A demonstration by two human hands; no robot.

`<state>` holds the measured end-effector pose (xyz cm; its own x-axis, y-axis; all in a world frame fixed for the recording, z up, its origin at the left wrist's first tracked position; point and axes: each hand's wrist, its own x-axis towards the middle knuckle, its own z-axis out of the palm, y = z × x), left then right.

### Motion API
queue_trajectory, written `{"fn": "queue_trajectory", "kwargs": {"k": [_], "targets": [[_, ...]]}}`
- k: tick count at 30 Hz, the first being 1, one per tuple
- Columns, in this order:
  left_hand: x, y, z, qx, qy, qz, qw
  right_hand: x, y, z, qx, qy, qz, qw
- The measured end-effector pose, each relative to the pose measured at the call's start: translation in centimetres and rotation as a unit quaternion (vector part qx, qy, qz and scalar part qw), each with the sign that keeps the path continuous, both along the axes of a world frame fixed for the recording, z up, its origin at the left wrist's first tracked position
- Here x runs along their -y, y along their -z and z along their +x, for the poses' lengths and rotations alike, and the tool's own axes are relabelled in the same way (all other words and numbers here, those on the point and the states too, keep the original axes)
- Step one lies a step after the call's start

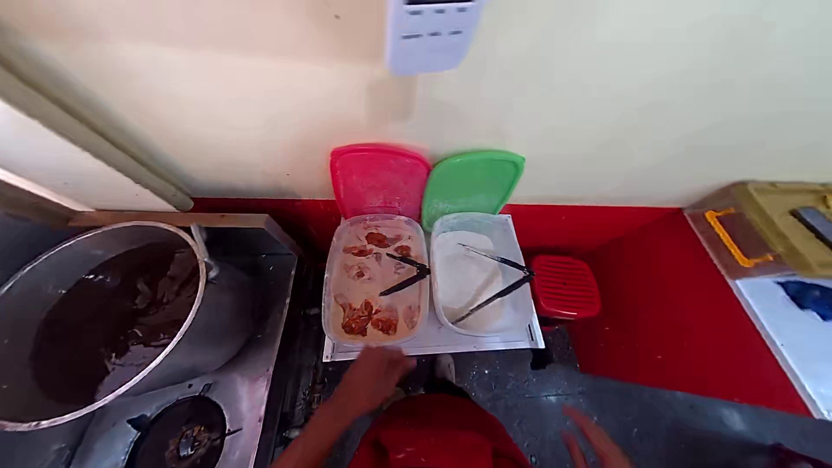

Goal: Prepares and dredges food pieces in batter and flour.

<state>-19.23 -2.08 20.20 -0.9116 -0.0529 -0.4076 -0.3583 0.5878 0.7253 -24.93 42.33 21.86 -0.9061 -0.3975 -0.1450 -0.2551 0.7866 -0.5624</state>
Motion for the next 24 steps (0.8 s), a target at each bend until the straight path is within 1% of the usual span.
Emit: {"fn": "queue_trajectory", "kwargs": {"k": [1, 2, 3, 5, 7, 8, 10, 11, 12, 14, 16, 18, 21, 23, 24], "targets": [[0.5, -1.6, -3.1, -0.053, -0.025, -0.03, 0.998, 2.0, 0.4, -3.6, -0.06, -0.018, -0.025, 0.998], [0.9, -2.3, -6.2, -0.091, -0.032, -0.065, 0.993, 4.1, 0.8, -7.1, -0.107, -0.032, -0.041, 0.993], [1.3, -2.1, -9.2, -0.122, -0.023, -0.102, 0.987, 6.3, 1.0, -10.4, -0.128, -0.048, -0.043, 0.99], [1.2, 0.0, -14.3, -0.152, 0.018, -0.154, 0.976, 9.8, 1.1, -16.4, -0.103, -0.102, -0.008, 0.989], [0.9, 1.9, -17.7, -0.142, 0.051, -0.194, 0.969, 13.0, 2.2, -21.9, -0.083, -0.165, 0.032, 0.982], [0.8, 2.7, -18.8, -0.131, 0.067, -0.209, 0.967, 14.2, 3.4, -24.0, -0.078, -0.197, 0.065, 0.975], [0.7, 3.6, -19.9, -0.078, 0.091, -0.233, 0.965, 15.9, 6.0, -27.0, -0.067, -0.241, 0.171, 0.953], [0.8, 3.3, -20.3, -0.041, 0.094, -0.237, 0.966, 16.7, 7.1, -28.1, -0.06, -0.249, 0.227, 0.94], [0.9, 2.5, -20.6, -0.008, 0.091, -0.235, 0.968, 17.6, 7.9, -29.0, -0.054, -0.249, 0.268, 0.929], [1.3, 0.5, -19.9, 0.028, 0.082, -0.222, 0.971, 19.0, 8.2, -29.3, -0.022, -0.241, 0.323, 0.915], [1.7, -1.2, -18.9, 0.031, 0.083, -0.229, 0.969, 20.1, 7.0, -28.6, 0.005, -0.237, 0.352, 0.905], [2.5, -2.8, -19.0, 0.036, 0.086, -0.262, 0.961, 20.6, 4.8, -27.9, 0.014, -0.233, 0.351, 0.907], [3.6, -4.3, -18.7, 0.086, 0.105, -0.329, 0.935, 18.8, 1.4, -25.3, 0.049, -0.212, 0.301, 0.928], [4.2, -5.1, -18.5, 0.125, 0.114, -0.384, 0.908, 17.9, 0.2, -23.9, 0.072, -0.205, 0.321, 0.922], [4.1, -5.5, -18.7, 0.148, 0.118, -0.414, 0.891, 17.7, 0.3, -23.5, 0.088, -0.198, 0.34, 0.915]]}}
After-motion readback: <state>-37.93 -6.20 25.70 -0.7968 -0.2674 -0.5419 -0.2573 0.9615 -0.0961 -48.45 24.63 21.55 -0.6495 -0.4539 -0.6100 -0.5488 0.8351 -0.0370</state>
